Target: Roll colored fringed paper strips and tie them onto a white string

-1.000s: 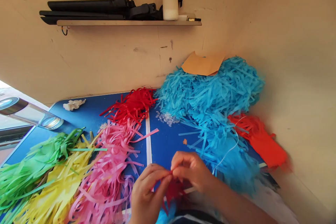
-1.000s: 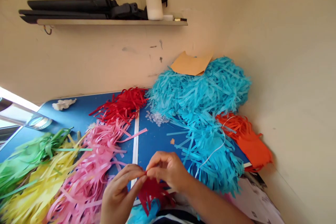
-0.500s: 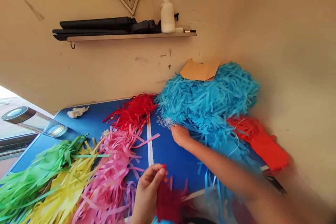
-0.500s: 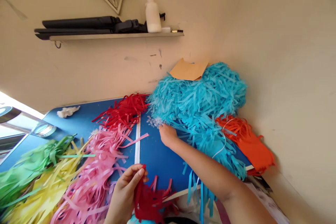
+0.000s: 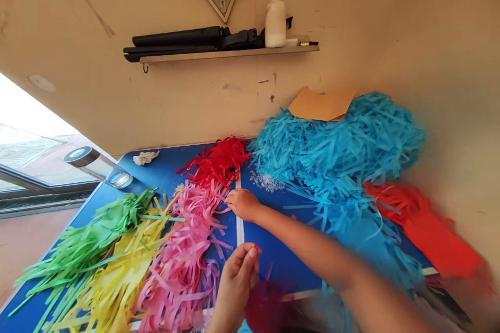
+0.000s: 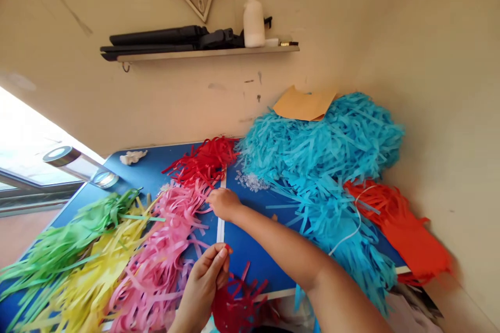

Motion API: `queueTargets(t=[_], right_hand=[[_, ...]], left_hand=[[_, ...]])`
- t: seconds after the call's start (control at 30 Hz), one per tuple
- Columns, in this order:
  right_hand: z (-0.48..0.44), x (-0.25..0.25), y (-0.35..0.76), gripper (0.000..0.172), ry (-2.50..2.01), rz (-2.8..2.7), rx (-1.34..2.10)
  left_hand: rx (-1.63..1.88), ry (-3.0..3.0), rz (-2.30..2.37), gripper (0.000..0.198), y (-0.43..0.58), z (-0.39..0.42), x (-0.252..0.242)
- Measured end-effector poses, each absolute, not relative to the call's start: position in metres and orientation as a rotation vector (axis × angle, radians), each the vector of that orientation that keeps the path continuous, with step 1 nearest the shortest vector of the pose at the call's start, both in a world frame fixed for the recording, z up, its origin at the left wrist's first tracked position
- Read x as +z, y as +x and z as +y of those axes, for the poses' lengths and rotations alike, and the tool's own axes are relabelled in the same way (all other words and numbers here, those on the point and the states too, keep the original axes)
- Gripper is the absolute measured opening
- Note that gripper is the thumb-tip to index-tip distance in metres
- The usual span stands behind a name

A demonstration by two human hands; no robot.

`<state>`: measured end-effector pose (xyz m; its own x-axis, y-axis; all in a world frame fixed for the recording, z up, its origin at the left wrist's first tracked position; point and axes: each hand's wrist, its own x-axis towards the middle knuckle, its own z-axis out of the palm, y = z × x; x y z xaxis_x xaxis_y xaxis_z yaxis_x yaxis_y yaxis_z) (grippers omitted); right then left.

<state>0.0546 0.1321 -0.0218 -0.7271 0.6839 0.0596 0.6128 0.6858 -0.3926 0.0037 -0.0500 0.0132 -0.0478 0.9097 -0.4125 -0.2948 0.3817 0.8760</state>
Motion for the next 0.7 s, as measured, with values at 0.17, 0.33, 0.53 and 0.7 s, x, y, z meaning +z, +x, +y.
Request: queueTargets(t=[0.17, 0.33, 0.53, 0.7], right_hand=[[0.13, -0.025, 0.021, 0.026, -0.96, -2.768, 0.505], [0.131, -0.021, 0.016, 0.022, -1.039, -2.723, 0.523], [0.109, 0.013, 0.081, 0.013, -1.163, -2.482, 0.685], [0.045, 0.03, 0.146, 0.009, -1.016, -2.0, 1.208]], left_hand=[[1.145, 0.691, 1.366, 0.054, -0.011, -0.056, 0.011], [1.17, 0.543, 1.378, 0.061, -0.017, -0.054, 0.01], [1.278, 0.645, 1.439, 0.058, -0.03, -0.048, 0.012], [1.286, 0.972, 1.47, 0.039, -0.028, -0.039, 0.015]])
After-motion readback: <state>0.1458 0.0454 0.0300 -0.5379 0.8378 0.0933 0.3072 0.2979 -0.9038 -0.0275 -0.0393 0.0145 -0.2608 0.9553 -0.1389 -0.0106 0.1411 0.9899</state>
